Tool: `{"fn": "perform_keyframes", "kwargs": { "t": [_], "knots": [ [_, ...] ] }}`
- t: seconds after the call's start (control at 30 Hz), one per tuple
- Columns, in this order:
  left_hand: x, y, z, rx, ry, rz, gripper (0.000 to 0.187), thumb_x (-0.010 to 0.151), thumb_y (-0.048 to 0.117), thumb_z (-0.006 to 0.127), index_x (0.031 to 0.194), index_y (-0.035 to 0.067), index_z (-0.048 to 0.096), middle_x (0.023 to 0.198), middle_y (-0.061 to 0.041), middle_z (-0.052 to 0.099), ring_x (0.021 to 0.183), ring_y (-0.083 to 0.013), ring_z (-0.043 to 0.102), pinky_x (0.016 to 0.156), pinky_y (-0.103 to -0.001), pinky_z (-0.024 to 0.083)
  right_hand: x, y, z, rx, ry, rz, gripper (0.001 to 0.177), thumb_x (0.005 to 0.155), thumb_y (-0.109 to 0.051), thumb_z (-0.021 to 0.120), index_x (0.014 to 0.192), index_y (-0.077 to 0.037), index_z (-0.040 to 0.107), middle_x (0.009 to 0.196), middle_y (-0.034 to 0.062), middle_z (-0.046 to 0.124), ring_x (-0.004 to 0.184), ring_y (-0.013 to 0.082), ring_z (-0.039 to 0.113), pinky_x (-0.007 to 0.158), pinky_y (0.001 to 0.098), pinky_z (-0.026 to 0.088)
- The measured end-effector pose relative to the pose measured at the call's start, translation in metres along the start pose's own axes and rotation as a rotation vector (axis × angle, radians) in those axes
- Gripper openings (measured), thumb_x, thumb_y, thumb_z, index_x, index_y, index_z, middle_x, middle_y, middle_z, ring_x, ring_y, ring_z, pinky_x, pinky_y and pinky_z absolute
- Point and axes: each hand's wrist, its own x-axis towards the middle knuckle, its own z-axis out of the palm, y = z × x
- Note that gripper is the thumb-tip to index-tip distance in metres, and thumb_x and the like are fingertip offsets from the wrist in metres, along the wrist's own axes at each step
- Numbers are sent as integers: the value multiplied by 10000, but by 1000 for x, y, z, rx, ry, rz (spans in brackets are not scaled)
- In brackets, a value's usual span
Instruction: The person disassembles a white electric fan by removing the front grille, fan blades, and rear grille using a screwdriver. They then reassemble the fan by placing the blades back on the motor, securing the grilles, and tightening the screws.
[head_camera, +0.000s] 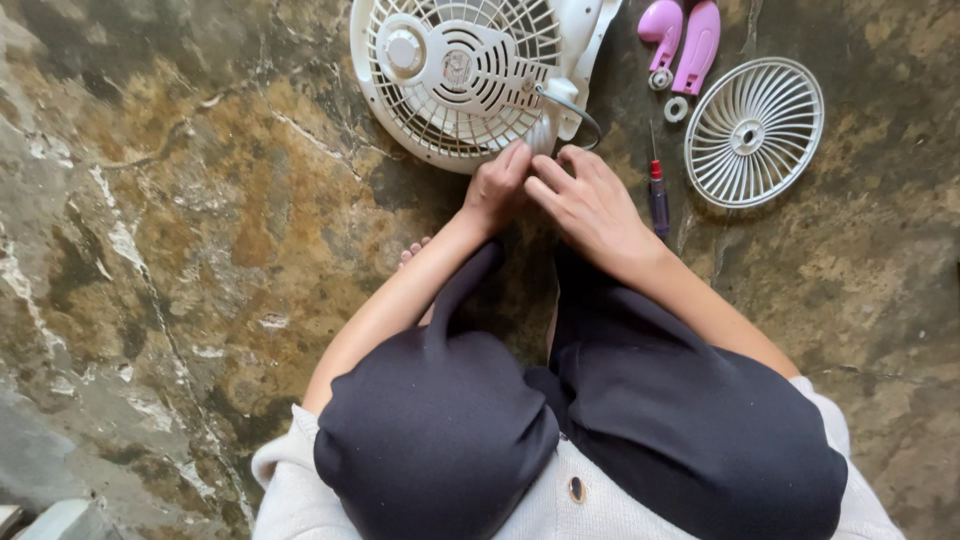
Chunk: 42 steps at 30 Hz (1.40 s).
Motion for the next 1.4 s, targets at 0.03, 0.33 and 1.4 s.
{"fn": "perform_keyframes", "kwargs": {
  "t": [0.03,0.33,1.4],
  "knots": [
    [2,-2,4,15,32,30,203,922,146,704,1037,46,571,1026,-142,622,842,-318,702,648,-377,590,0,-3,1,50,60,46,291,812,-239,632,1067,-105,589,1035,63,603,931,235,571,785,327,504],
    [19,34,-19,-66,-80,-140,259,960,200,716,1165,79,612,1079,-126,668,898,-328,713,694,-414,583,-10,-10,17,47,-194,191,77,930,-159,635,930,-100,585,893,64,587,884,212,599,777,337,508],
    [14,12,-17,-139,-55,-72,319,882,177,766,1123,65,590,1036,-110,685,915,-337,723,721,-413,601,-11,7,8,122,-49,288,229,952,-349,661,1047,-141,673,940,92,619,814,251,617,693,364,510]
  ]
}}
